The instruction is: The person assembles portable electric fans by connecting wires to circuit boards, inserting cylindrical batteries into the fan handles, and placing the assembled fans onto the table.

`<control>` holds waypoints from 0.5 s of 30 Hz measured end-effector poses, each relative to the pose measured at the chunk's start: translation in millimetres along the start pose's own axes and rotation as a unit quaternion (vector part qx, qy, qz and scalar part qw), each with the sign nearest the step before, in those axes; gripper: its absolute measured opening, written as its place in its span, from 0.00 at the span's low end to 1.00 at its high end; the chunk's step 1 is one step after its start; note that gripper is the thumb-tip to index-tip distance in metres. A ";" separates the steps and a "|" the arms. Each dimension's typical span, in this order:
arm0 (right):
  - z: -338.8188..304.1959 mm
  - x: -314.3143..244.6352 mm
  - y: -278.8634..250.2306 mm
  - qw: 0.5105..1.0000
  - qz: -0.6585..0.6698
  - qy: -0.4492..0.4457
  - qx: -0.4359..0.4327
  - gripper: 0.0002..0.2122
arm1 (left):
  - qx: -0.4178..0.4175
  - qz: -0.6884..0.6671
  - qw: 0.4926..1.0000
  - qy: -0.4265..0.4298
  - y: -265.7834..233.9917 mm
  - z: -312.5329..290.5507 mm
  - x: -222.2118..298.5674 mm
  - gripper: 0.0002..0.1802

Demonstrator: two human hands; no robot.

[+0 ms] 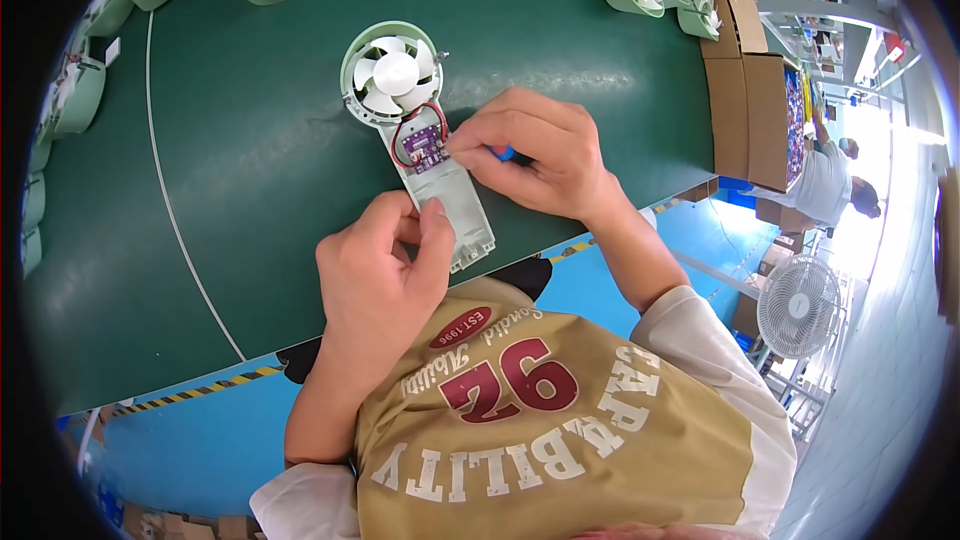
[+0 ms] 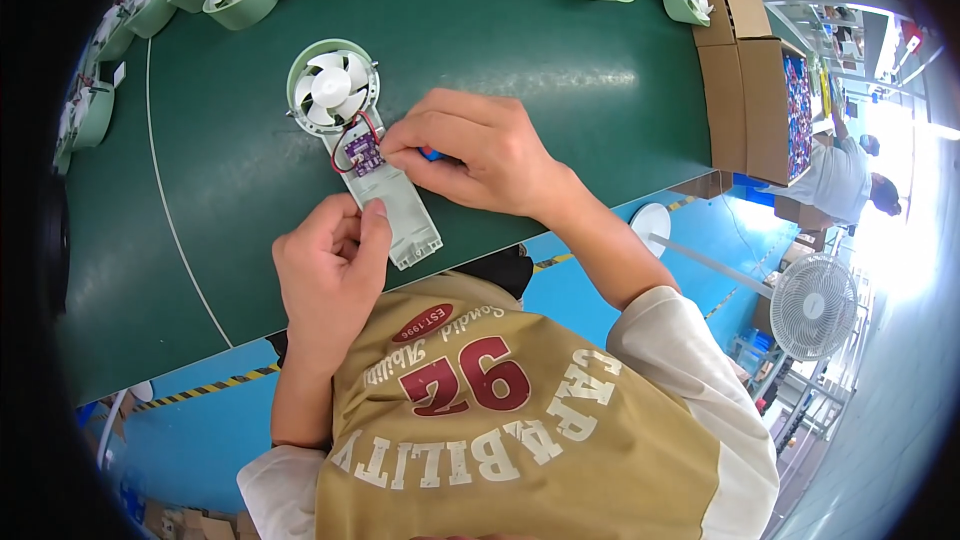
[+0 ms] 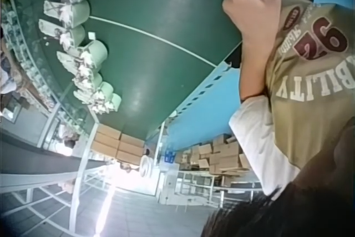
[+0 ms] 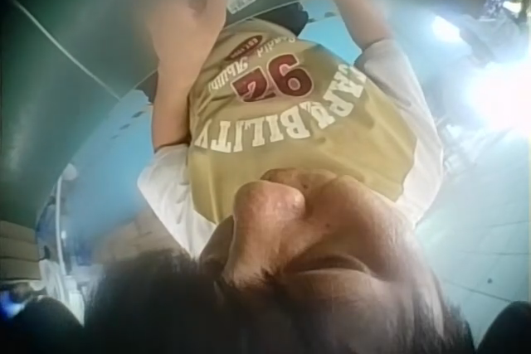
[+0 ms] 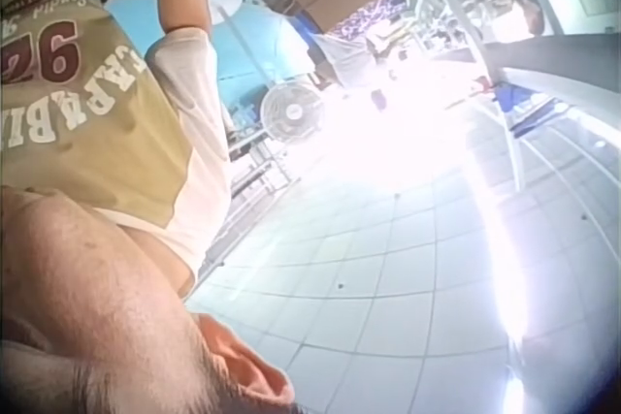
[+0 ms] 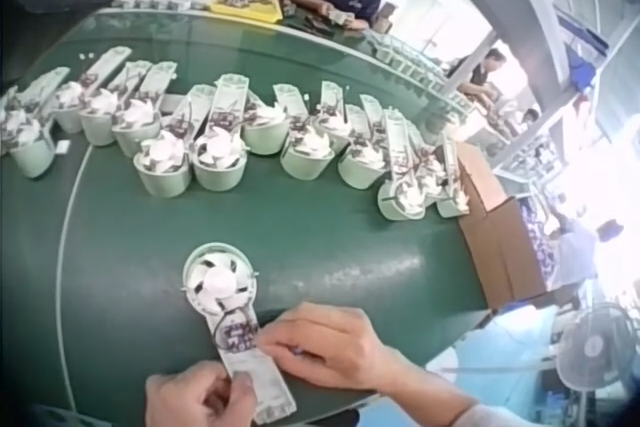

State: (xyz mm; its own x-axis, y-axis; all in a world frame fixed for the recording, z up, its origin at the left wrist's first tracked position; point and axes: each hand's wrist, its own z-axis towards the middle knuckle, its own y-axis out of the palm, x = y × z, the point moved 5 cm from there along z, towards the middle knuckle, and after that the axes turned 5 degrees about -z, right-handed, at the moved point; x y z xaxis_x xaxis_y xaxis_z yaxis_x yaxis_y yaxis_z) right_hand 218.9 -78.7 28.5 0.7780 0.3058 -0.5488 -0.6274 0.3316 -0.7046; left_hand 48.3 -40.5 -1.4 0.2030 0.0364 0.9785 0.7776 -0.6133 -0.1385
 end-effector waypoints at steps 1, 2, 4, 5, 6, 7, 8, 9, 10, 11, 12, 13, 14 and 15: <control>0.6 -0.4 -0.2 1.000 -0.002 0.000 -0.005 0.07 | 0.001 0.000 1.000 0.000 -0.1 0.1 -0.2 0.09; 1.0 -0.8 -0.3 1.000 -0.004 0.000 -0.009 0.07 | 0.002 -0.002 1.000 0.000 -0.3 0.1 -0.4 0.08; 0.8 -2.2 -1.0 1.000 -0.014 -0.006 -0.013 0.07 | 0.004 -0.004 1.000 0.000 -0.1 0.3 -0.4 0.08; 0.7 -3.5 -1.3 1.000 -0.024 -0.012 -0.015 0.08 | 0.002 -0.007 1.000 -0.002 0.0 0.5 0.0 0.08; 2.0 -5.4 -1.9 1.000 -0.023 -0.013 -0.016 0.08 | 0.001 -0.010 1.000 -0.005 -0.2 0.3 0.0 0.08; 4.0 -7.9 -2.4 0.999 -0.030 -0.009 -0.021 0.08 | 0.002 -0.010 1.000 -0.006 -0.3 0.0 -0.4 0.08; 4.7 -10.0 -2.2 0.999 -0.036 -0.005 -0.026 0.08 | 0.005 -0.009 1.000 -0.002 -0.6 -0.3 -0.6 0.08; 3.6 -12.1 -2.0 0.999 -0.037 -0.005 -0.026 0.08 | 0.006 -0.008 1.000 0.002 -0.1 -0.2 -0.4 0.08; 2.3 -16.9 -2.0 0.996 -0.079 -0.027 -0.015 0.09 | 0.006 -0.008 1.000 0.003 0.6 -0.7 -0.4 0.08; 0.6 -22.1 -2.0 0.992 -0.120 -0.048 -0.004 0.09 | 0.007 -0.014 1.000 -0.001 1.3 -1.8 -0.7 0.08; -1.9 -25.5 -1.8 0.991 -0.121 -0.048 -0.004 0.09 | 0.007 -0.021 1.000 -0.004 1.5 -1.9 -0.6 0.08; -5.4 -29.1 -0.2 0.986 -0.161 -0.049 -0.011 0.11 | 0.006 -0.022 1.000 -0.003 1.2 -1.3 -0.6 0.08; -8.0 -32.7 0.9 0.978 -0.201 -0.051 -0.017 0.13 | 0.004 -0.019 1.000 -0.009 0.7 -0.6 -1.5 0.07; -9.1 -36.0 0.8 0.978 -0.199 -0.052 -0.017 0.13 | 0.005 -0.014 1.000 -0.017 -0.3 -0.6 -2.6 0.08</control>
State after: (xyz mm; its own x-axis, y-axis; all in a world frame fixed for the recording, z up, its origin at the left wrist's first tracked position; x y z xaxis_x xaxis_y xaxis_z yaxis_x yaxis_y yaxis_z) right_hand 190.6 -97.6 43.6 0.9521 0.2474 -0.1799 -0.2715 0.4132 -0.8692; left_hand 47.2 -40.9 -3.9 0.2000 0.0806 0.9765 0.7894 -0.6036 -0.1118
